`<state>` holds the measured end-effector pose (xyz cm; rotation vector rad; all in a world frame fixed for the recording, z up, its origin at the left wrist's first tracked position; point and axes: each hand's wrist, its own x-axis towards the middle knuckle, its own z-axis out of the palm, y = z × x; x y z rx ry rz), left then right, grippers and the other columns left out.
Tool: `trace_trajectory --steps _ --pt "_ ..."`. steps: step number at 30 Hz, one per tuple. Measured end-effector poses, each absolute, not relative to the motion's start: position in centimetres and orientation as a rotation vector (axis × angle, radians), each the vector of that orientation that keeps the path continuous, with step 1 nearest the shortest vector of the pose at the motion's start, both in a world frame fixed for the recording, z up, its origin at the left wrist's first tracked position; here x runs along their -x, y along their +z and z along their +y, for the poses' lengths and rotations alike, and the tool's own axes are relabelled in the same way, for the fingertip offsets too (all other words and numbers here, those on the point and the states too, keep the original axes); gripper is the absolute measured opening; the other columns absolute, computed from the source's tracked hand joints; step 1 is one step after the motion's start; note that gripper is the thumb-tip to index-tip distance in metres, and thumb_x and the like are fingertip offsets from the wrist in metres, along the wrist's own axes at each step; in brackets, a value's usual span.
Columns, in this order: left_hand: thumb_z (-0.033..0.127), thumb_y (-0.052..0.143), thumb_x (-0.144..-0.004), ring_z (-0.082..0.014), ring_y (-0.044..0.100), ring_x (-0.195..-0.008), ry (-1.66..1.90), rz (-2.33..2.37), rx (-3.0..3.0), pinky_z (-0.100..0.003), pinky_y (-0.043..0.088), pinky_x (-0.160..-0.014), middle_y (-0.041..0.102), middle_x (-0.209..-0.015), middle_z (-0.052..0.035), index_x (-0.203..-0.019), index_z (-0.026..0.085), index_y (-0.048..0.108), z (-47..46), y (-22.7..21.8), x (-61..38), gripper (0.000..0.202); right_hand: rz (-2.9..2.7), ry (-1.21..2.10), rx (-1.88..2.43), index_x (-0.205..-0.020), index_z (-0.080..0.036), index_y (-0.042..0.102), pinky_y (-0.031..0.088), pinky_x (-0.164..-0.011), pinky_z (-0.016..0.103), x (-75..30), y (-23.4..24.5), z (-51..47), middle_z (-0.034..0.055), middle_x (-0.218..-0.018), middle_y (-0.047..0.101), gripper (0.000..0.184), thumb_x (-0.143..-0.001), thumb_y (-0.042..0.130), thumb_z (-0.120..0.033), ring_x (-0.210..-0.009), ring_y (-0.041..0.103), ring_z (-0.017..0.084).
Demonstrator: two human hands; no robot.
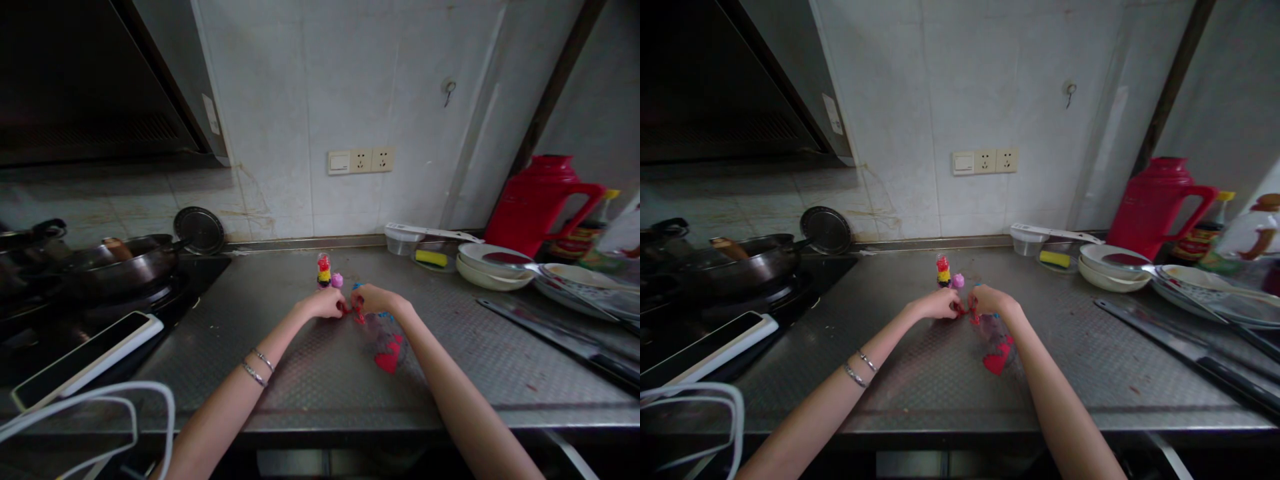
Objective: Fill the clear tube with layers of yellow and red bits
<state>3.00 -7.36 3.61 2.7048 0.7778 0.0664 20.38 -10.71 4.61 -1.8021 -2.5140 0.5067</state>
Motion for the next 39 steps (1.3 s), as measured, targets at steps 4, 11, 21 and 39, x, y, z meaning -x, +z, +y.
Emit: trace_trajectory --steps 4,11,21,39 --pt "0.017 0.052 -0.069 -0.0119 0.058 -0.072 0.060 0.850 -2.784 -0.019 0.041 -0.064 0.066 -0.083 -0.0005 -0.089 0.023 0.066 -8.1 4.3 -3.0 0.025 -2.494 0.504 1.800 -0.084 -0.017 0.066 0.033 -0.049 0.016 -20.4 4.7 -10.7 0.0020 -0.074 0.065 0.028 -0.059 0.056 -0.010 -0.062 0.056 0.010" --pt "0.021 0.051 -0.073 -0.0158 0.058 -0.076 0.117 0.964 -2.878 -0.022 0.042 -0.065 0.064 -0.084 -0.0042 -0.081 0.023 0.067 -8.8 4.3 -3.3 0.018 -2.457 0.518 1.815 -0.081 -0.016 0.066 0.034 -0.048 0.016 -20.3 5.0 -11.0 0.0027 -0.072 0.065 0.026 -0.059 0.055 -0.010 -0.061 0.056 0.011" --pt "0.020 0.053 -0.071 -0.0155 0.057 -0.075 0.174 0.937 -2.814 -0.023 0.041 -0.067 0.062 -0.082 -0.0068 -0.077 0.017 0.066 -8.0 3.2 -3.4 0.015 -2.465 0.497 1.795 -0.080 -0.015 0.067 0.034 -0.048 0.016 -20.4 4.8 -10.8 0.0042 -0.074 0.066 0.026 -0.059 0.053 -0.009 -0.062 0.057 0.011" --pt "0.018 0.054 -0.066 -0.0102 0.051 -0.062 0.655 1.001 -2.697 -0.020 0.038 -0.059 0.061 -0.068 -0.0036 -0.076 0.009 0.068 -3.6 15.1 -0.6 0.019 -2.408 0.593 1.783 -0.084 -0.016 0.068 0.037 -0.051 0.016 -20.6 4.5 -10.5 0.0037 -0.076 0.067 0.030 -0.058 0.053 -0.010 -0.065 0.058 0.012"
